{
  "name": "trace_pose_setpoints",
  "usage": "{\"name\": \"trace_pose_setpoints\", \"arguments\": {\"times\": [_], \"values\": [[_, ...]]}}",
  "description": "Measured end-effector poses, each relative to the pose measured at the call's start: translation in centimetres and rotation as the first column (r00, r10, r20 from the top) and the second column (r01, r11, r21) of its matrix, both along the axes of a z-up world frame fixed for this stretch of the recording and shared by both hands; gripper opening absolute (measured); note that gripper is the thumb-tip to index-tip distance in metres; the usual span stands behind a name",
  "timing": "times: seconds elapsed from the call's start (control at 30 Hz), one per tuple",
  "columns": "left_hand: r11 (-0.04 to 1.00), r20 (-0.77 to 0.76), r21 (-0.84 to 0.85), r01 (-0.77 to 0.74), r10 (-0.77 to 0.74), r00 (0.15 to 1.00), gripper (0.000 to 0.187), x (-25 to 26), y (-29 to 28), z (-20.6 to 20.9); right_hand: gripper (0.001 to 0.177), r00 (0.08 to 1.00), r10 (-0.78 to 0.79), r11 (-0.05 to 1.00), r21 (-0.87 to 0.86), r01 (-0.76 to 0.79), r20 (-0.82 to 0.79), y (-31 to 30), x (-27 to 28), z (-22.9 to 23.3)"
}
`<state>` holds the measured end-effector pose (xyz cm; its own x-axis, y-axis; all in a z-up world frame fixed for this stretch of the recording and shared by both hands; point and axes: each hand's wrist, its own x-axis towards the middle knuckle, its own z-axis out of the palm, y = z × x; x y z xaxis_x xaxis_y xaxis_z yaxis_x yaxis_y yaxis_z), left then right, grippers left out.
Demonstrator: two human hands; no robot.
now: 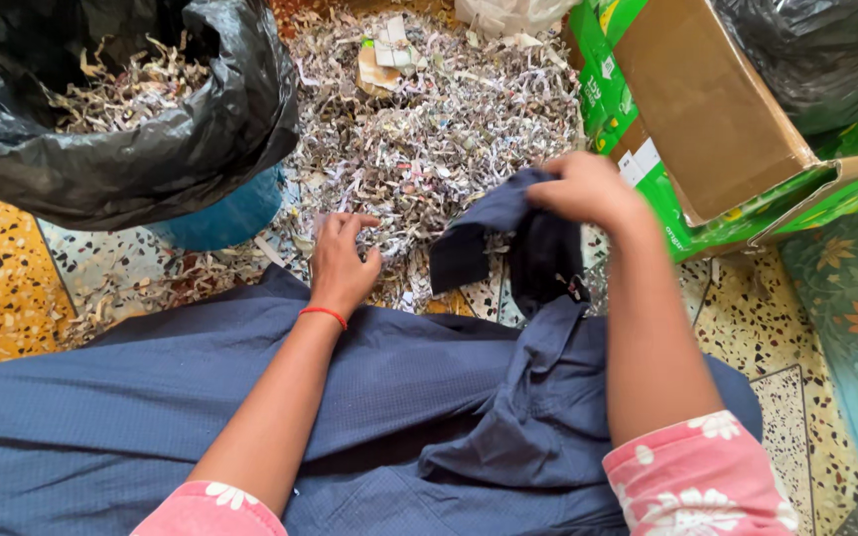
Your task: The person sits on the floor and gathers shredded paper-like material from a pile, placing it into a black plastic bag inside a blue bucket. The person repeatedly scoops and transfers the material by hand.
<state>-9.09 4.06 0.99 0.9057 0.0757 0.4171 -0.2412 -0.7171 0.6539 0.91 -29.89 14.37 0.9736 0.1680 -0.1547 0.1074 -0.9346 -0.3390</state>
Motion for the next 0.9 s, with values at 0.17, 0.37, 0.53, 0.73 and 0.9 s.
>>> {"name": "trace_pose_setpoints", "arguments": {"times": [0.17,0.37,0.53,0.73,0.9], "values": [[0.993,-0.160,-0.016,0.116,-0.117,0.980,0.017,-0.2,0.0,-0.9,0.046,0.911,-0.409,0.841,-0.369,0.397,0.047,-9.1,0.5,0.2],[0.992,-0.140,0.044,0.120,-0.113,0.984,0.017,-0.6,-0.5,-0.7,0.033,0.790,-0.496,0.859,0.072,0.506,0.361,-9.1,-0.5,-0.9],[0.991,0.002,0.088,0.099,-0.099,0.995,0.033,-1.2,-1.8,3.0,0.031,0.987,-0.019,0.742,0.659,0.122,-0.160,-2.5,-0.9,0.1],[0.951,0.270,0.004,0.310,-0.299,0.915,0.072,-0.8,-6.7,9.3,0.033,0.879,0.445,0.153,0.982,0.112,-0.170,1.1,-3.0,3.0],[0.927,-0.167,-0.192,0.323,-0.355,0.920,0.036,0.5,-9.1,11.3,0.032,0.867,0.499,-0.202,0.971,0.126,-0.009,0.8,-4.4,5.3]]}}
